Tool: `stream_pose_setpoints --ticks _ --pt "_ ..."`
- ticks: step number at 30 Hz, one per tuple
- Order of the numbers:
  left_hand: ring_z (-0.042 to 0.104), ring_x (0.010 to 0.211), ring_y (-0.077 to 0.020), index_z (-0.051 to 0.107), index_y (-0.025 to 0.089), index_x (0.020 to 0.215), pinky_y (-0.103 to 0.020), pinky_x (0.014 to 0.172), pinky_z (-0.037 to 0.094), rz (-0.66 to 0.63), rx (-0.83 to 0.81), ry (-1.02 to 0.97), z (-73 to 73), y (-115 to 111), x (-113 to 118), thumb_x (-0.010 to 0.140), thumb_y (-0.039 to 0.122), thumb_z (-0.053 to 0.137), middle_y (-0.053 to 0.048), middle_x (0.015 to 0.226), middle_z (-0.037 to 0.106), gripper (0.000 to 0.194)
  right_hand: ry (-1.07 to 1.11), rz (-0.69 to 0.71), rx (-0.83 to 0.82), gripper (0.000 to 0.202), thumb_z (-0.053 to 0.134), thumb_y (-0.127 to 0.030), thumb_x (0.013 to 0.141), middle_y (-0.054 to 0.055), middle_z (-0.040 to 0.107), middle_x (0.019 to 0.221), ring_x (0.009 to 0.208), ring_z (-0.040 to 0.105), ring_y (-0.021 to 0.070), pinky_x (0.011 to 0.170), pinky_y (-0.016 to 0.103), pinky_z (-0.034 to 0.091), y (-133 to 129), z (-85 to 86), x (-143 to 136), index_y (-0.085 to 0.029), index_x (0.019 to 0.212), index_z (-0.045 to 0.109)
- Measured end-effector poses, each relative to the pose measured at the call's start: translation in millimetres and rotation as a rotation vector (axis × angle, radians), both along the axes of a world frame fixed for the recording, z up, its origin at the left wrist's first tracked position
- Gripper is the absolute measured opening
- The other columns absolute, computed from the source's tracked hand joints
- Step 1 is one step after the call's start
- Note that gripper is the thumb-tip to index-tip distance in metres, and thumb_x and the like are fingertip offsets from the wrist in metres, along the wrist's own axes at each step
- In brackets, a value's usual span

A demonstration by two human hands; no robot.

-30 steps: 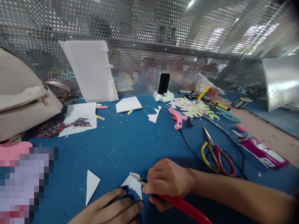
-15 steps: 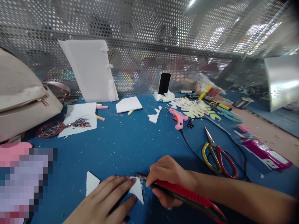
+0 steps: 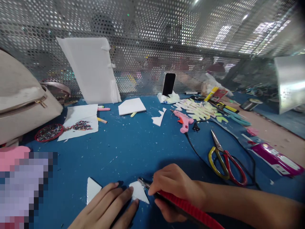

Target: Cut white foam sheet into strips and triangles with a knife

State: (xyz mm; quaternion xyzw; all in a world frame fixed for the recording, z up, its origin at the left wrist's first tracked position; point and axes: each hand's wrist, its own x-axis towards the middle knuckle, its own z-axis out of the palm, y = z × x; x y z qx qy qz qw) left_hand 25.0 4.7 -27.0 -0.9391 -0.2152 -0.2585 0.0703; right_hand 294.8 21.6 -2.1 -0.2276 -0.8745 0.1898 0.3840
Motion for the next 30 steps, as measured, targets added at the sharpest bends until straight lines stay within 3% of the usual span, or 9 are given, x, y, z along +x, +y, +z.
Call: stream_pose_setpoints --ticks 4,9,13,18,22,30 --pt "0.058 0.124 -0.0212 0.073 0.024 0.127 -0.040 0.129 0.017 -0.047 0.018 0.048 -0.8 3.2 -0.3 0.109 0.025 0.048 -0.003 0.123 0.071 0.031 -0.023 -0.006 0.002 0.020 0.048 -0.014 0.080 -0.004 0.059 0.066 0.048 0.048 0.0098 0.047 0.024 0.030 -2.9 0.9 -0.7 -0.020 0.098 0.054" --pt "0.040 0.149 -0.0290 0.063 0.021 0.141 -0.047 0.130 0.016 -0.056 -0.013 0.092 -6.3 3.7 -6.3 0.106 0.024 0.055 -0.005 0.123 0.069 0.036 -0.060 -0.010 0.066 0.018 0.048 -0.016 0.081 -0.002 0.060 0.068 0.050 0.047 0.0114 0.048 0.027 0.028 -0.8 1.3 0.6 -0.019 0.098 0.053" --pt "0.028 0.155 -0.0268 0.070 0.020 0.131 -0.042 0.131 0.015 -0.047 0.000 0.056 1.0 7.3 -1.9 0.109 0.027 0.051 -0.005 0.121 0.069 0.030 -0.071 0.020 0.015 0.021 0.048 -0.014 0.080 -0.002 0.060 0.069 0.052 0.049 0.0113 0.048 0.026 0.030 2.9 -0.6 1.7 -0.020 0.100 0.053" --pt "0.060 0.126 -0.0145 0.075 0.021 0.118 -0.037 0.131 0.016 -0.063 0.092 0.028 8.5 13.1 4.2 0.112 0.021 0.037 0.000 0.123 0.073 0.038 -0.059 0.050 -0.021 0.020 0.046 -0.013 0.082 -0.002 0.060 0.069 0.053 0.051 0.0118 0.049 0.024 0.035 5.8 -1.2 2.1 -0.020 0.100 0.052" --pt "0.063 0.124 -0.0131 0.071 0.022 0.127 -0.039 0.131 0.017 -0.079 0.130 0.088 5.9 14.2 3.6 0.112 0.021 0.038 0.001 0.130 0.072 0.036 -0.077 0.092 0.010 0.018 0.047 -0.014 0.082 -0.002 0.059 0.070 0.053 0.048 0.0112 0.048 0.024 0.032 6.0 -2.6 1.6 -0.018 0.099 0.052" --pt "0.063 0.127 -0.0153 0.072 0.019 0.125 -0.043 0.131 0.017 -0.099 0.123 0.099 8.0 13.8 2.1 0.113 0.025 0.036 0.000 0.133 0.073 0.038 -0.226 0.100 -0.019 0.009 0.046 -0.014 0.089 -0.003 0.054 0.066 0.052 0.040 0.0118 0.049 0.027 0.027 -2.3 -4.3 5.3 -0.021 0.083 0.048"
